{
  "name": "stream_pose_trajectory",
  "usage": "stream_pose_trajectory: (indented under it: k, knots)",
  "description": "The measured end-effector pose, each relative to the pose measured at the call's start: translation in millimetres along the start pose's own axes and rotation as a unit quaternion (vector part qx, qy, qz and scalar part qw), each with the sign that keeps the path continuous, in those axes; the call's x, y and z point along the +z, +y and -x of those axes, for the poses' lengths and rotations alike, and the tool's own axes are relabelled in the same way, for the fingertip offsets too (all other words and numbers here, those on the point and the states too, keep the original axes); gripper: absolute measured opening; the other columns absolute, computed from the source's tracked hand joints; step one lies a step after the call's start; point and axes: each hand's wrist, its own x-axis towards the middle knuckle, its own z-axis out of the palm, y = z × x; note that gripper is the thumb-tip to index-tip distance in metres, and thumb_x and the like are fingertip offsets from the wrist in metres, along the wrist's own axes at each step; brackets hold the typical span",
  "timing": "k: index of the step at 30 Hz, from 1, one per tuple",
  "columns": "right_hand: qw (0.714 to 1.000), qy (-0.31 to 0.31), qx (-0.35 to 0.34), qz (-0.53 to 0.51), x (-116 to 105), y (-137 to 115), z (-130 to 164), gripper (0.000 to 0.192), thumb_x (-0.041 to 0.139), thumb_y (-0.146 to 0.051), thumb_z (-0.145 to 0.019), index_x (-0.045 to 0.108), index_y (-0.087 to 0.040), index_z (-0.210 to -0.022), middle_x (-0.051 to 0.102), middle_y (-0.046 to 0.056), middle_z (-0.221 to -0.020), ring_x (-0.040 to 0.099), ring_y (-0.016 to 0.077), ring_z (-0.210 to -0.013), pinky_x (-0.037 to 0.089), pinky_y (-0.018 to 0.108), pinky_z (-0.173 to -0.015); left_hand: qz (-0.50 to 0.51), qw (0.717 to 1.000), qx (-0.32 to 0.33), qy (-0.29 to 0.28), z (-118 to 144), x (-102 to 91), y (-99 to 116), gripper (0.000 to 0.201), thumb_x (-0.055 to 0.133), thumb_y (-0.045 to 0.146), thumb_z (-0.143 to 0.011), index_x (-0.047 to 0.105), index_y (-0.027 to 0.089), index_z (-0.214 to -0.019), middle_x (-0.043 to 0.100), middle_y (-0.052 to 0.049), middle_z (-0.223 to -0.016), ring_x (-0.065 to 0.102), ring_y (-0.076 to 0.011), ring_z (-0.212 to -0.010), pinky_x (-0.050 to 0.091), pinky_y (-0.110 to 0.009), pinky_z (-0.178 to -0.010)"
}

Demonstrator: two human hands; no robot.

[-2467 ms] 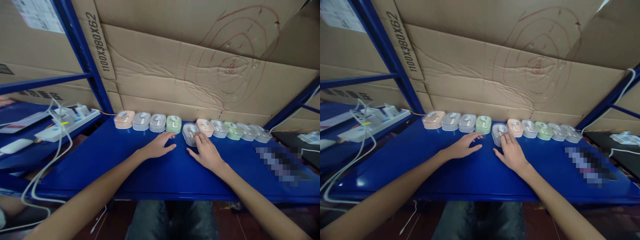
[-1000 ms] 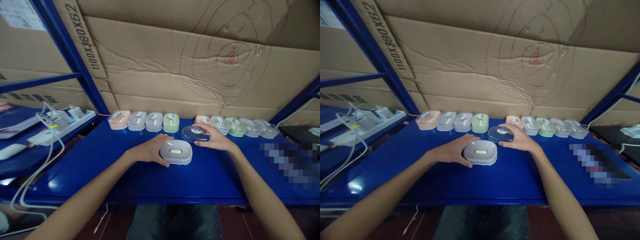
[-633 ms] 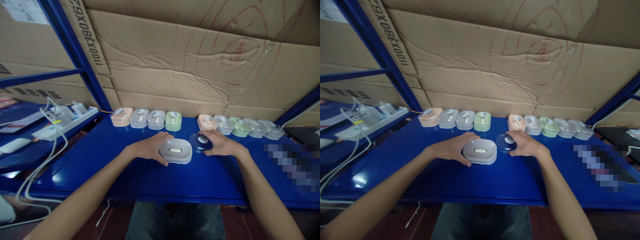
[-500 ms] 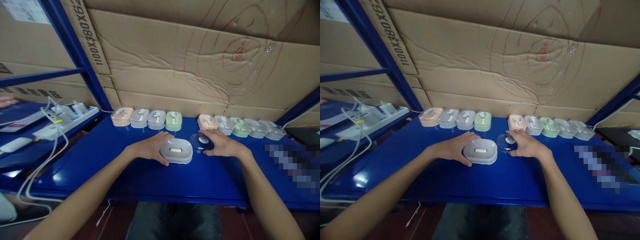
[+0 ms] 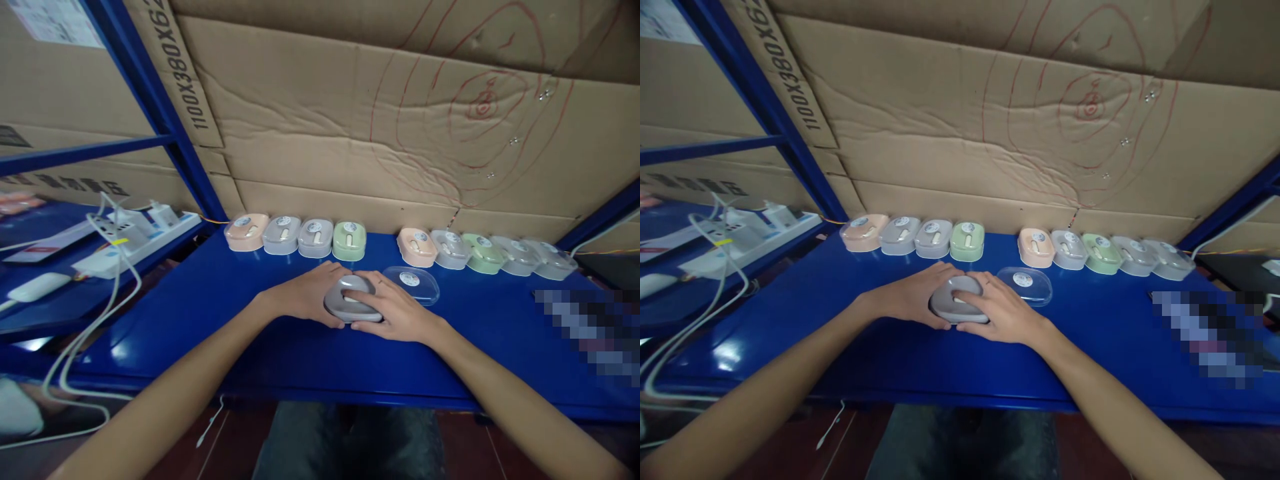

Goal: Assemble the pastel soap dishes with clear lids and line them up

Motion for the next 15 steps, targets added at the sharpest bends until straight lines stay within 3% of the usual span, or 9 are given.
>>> stream_pose_trajectory:
  k: [4,10,15]
  knots:
    - [1.000,0.010,0.001,-0.017,-1.4,2.4,1.1,0.054,0.074,-0.053,-0.103,0.068,-0.027,-0.150,0.057,0.019,-0.156,0.054,0.0379,-0.149,0.053,0.063,-0.119,0.001,1.000,-0.002,0.005,0.5,2.2,-1.7,0.083,0.095,0.053,-0.071,0.062,0.031,-0.145,0.069,-0.007,-0.134,0.061,-0.0399,-0.129,0.051,-0.057,-0.111]
    - [0.998,0.023,0.020,-0.062,-2.3,2.8,-1.2,0.049,0.076,-0.052,-0.103,0.072,-0.026,-0.145,0.059,0.019,-0.154,0.057,0.0368,-0.146,0.055,0.058,-0.115,0.022,0.998,-0.052,0.017,1.5,4.4,-7.2,0.116,0.098,0.056,-0.068,0.043,0.029,-0.167,0.054,-0.016,-0.163,0.051,-0.0468,-0.151,0.043,-0.064,-0.123]
    - [0.993,0.048,0.050,-0.099,-4.4,2.7,-2.1,0.044,0.073,-0.053,-0.104,0.075,-0.027,-0.139,0.063,0.017,-0.149,0.066,0.0344,-0.135,0.058,0.055,-0.112,0.034,0.998,-0.056,0.022,1.1,6.8,-12.7,0.132,0.100,0.064,-0.063,0.034,0.028,-0.172,0.051,-0.019,-0.168,0.049,-0.0498,-0.154,0.044,-0.065,-0.122]
